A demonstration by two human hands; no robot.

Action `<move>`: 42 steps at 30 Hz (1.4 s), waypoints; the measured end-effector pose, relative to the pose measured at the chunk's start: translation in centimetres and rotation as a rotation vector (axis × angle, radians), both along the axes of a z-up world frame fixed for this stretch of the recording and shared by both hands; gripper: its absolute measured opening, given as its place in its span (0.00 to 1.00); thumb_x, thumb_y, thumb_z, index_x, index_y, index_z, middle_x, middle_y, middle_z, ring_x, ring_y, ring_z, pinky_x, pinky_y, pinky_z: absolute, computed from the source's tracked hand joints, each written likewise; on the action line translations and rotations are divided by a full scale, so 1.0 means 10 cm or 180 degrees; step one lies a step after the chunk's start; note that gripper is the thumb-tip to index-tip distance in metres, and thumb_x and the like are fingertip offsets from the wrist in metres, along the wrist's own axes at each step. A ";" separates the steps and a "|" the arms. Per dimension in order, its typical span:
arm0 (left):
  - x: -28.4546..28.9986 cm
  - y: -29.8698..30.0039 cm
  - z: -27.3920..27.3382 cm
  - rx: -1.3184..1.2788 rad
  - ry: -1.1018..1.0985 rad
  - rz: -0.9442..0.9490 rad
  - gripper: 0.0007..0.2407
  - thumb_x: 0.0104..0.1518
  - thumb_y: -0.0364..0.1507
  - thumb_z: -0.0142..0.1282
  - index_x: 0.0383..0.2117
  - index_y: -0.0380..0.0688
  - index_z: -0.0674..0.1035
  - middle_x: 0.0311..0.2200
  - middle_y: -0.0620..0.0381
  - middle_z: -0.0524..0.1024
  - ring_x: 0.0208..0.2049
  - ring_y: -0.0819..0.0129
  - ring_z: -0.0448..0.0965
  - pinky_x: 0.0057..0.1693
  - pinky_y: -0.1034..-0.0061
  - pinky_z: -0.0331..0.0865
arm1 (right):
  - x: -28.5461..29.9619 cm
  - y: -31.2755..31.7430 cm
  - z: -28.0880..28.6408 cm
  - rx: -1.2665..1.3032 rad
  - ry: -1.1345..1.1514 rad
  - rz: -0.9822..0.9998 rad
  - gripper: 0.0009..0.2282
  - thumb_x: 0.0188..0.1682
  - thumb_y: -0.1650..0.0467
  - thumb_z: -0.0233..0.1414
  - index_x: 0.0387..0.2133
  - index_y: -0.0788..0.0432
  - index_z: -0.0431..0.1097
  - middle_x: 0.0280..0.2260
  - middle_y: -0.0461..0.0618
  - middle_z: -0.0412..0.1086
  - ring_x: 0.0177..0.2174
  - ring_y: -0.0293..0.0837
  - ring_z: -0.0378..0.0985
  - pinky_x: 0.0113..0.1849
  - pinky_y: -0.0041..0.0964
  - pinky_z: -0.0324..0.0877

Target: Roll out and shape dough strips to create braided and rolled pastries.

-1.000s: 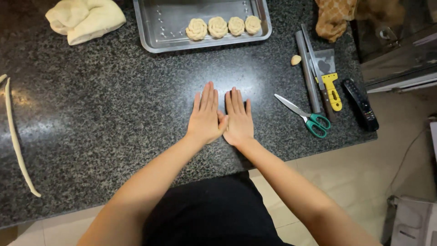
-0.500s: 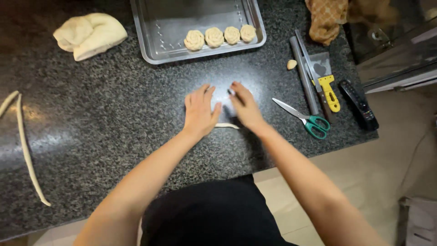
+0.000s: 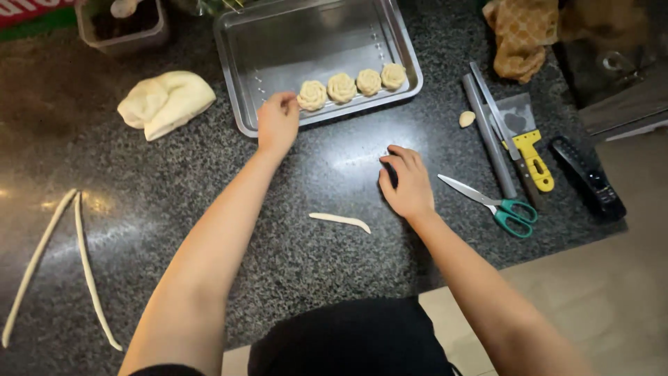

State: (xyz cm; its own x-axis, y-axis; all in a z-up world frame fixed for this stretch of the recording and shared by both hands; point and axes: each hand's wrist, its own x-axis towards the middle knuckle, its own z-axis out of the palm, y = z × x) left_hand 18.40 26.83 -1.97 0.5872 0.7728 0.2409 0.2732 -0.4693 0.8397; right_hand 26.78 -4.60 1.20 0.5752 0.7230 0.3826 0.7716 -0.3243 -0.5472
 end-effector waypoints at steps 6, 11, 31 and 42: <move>0.43 0.37 -0.25 -0.0079 0.1101 -0.0146 0.14 0.59 0.37 0.54 0.36 0.39 0.85 0.38 0.39 0.82 0.43 0.45 0.83 0.52 0.59 0.74 | 0.01 0.02 0.01 -0.0140 0.0054 -0.0057 0.10 0.46 0.71 0.55 0.41 0.59 0.72 0.54 0.56 0.70 0.54 0.60 0.68 0.55 0.52 0.65; 0.64 0.44 -0.20 -0.0232 0.1779 -0.0052 0.18 0.60 0.42 0.51 0.37 0.40 0.85 0.41 0.37 0.81 0.47 0.42 0.80 0.57 0.57 0.71 | 0.02 0.02 0.00 -0.0106 0.0021 -0.0071 0.10 0.47 0.70 0.55 0.41 0.59 0.72 0.53 0.56 0.70 0.54 0.60 0.69 0.55 0.53 0.65; 0.85 0.38 0.50 -0.0592 0.2522 -0.0158 0.11 0.50 0.32 0.62 0.35 0.40 0.86 0.42 0.42 0.82 0.45 0.55 0.84 0.50 0.65 0.76 | 0.01 0.02 0.03 -0.0168 0.0048 -0.0084 0.10 0.48 0.70 0.55 0.42 0.58 0.72 0.54 0.54 0.69 0.55 0.59 0.68 0.55 0.53 0.64; 0.83 0.47 0.47 -0.0853 0.2435 -0.0358 0.08 0.48 0.34 0.67 0.31 0.46 0.86 0.29 0.53 0.84 0.26 0.68 0.84 0.34 0.73 0.80 | 0.01 0.01 0.03 -0.0195 0.0061 -0.0074 0.10 0.48 0.70 0.55 0.42 0.59 0.72 0.55 0.54 0.68 0.56 0.59 0.67 0.56 0.53 0.64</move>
